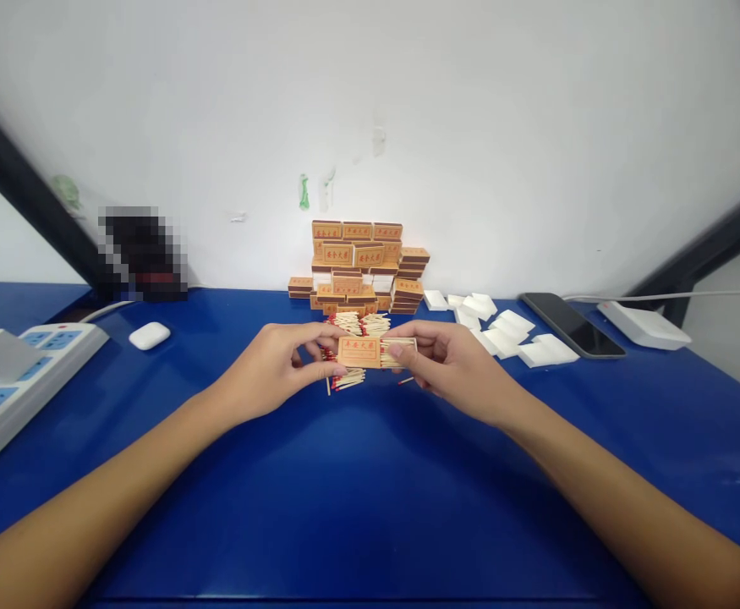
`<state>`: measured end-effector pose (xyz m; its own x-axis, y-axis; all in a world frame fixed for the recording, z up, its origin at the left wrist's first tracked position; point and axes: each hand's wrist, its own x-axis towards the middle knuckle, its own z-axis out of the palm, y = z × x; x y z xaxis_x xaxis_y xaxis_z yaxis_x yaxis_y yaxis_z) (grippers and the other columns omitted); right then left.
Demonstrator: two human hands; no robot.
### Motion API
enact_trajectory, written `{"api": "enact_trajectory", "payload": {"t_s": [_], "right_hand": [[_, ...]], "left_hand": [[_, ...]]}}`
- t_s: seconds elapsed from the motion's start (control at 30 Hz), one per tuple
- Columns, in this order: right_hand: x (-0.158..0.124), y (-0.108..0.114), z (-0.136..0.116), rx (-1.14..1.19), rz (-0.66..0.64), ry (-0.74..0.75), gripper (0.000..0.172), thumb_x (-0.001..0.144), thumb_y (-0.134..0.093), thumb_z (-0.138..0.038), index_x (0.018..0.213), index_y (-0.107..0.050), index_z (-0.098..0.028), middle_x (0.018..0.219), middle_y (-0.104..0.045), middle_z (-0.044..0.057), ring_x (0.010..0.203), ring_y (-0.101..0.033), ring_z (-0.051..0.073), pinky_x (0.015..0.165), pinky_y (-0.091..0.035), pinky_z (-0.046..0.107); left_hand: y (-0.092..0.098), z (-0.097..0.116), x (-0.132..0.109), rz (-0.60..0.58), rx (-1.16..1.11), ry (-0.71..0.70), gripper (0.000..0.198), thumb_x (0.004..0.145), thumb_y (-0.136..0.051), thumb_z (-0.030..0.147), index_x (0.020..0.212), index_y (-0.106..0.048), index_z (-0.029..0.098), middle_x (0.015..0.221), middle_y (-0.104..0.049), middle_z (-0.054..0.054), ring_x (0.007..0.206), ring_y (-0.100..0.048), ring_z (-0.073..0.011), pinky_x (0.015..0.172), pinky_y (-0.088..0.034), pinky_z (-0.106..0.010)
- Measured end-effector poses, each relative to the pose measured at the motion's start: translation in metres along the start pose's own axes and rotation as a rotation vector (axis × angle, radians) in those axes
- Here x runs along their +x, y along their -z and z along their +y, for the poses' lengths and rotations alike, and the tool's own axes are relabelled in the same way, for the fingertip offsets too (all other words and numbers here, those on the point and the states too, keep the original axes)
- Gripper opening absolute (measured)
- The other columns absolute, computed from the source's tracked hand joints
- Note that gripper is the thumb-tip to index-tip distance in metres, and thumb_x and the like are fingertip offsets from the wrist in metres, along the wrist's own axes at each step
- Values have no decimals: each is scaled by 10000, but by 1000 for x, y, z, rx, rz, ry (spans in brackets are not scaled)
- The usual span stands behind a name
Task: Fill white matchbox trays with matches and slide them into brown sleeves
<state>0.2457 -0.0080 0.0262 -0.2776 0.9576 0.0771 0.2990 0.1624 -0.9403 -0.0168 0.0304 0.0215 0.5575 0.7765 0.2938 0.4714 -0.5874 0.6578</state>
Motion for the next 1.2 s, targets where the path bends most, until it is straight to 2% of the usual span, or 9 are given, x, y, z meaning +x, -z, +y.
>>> {"api": "enact_trajectory", "payload": {"t_s": [0.33, 0.47, 0.53, 0.6, 0.7, 0.77, 0.87, 1.0, 1.2], "right_hand": [[1, -5, 7, 85, 4, -26, 415, 956, -680, -524, 1202, -647, -191, 699, -598, -33, 518, -517, 104, 440, -399, 236], [-4, -17, 6, 58, 90, 3, 518, 1034, -505, -599, 1291, -642, -171, 737, -628, 7, 581, -565, 141, 542, -491, 294], [-9, -24, 3, 50, 145, 4, 603, 1050, -416, -642, 1402, -589, -183, 994, -716, 93, 736, -649, 188, 661, -564, 352], [-14, -30, -1, 58, 155, -16, 676, 1044, -369, -687, 1536, -473, -236, 1377, -650, 143, 1039, -687, 259, 854, -601, 428], [-20, -36, -4, 92, 109, -46, 746, 1028, -334, -738, 1655, -275, -338, 1689, -375, 57, 1499, -422, 298, 1205, -416, 530], [-24, -37, -4, 95, 63, -60, 777, 1021, -317, -754, 1682, -185, -366, 1741, -266, 17, 1605, -222, 276, 1306, -216, 561], [-28, -38, -3, 94, -4, -71, 812, 1013, -306, -768, 1694, -85, -384, 1775, -115, -4, 1635, -80, 276, 1319, -81, 591], [-29, -37, 1, 95, -41, -55, 808, 1017, -321, -757, 1687, -29, -414, 1779, -38, -34, 1637, -28, 275, 1314, -65, 606], [-15, -36, 23, 155, 147, -6, 730, 1058, -213, -705, 1695, -49, -389, 1754, -219, 17, 1597, -256, 299, 1268, -311, 598]], "left_hand": [[-7, -1, -1, 24, -122, 64, 465, 871, -806, 472, 1260, -728, 230, 1046, -803, -28, 825, -718, -160, 653, -564, -248], [-10, 1, -3, 78, -123, 60, 433, 874, -811, 419, 1259, -729, 241, 1001, -807, -11, 811, -725, -155, 654, -562, -242], [-14, 2, -4, 97, -129, 55, 412, 867, -820, 394, 1239, -738, 237, 969, -809, -6, 791, -729, -155, 643, -559, -240], [-18, 5, -5, 104, -136, 43, 410, 859, -831, 379, 1233, -744, 235, 943, -812, -2, 775, -736, -159, 634, -559, -243], [-25, 9, -9, 122, -133, 14, 437, 866, -832, 370, 1270, -734, 236, 947, -821, 1, 801, -758, -170, 666, -571, -255], [-28, 12, -11, 141, -113, -25, 430, 885, -819, 365, 1285, -728, 237, 961, -825, 3, 823, -767, -170, 685, -574, -255], [-31, 15, -13, 177, -61, -111, 404, 904, -800, 371, 1277, -733, 232, 985, -827, 1, 801, -762, -157, 667, -567, -246], [-33, 16, -13, 195, -6, -166, 406, 934, -765, 402, 1293, -725, 218, 999, -827, -11, 777, -754, -154, 657, -572, -253], [-28, 10, -9, 222, 12, -98, 413, 936, -755, 426, 1289, -733, 214, 1009, -831, -39, 809, -780, -190, 651, -591, -270]]}}
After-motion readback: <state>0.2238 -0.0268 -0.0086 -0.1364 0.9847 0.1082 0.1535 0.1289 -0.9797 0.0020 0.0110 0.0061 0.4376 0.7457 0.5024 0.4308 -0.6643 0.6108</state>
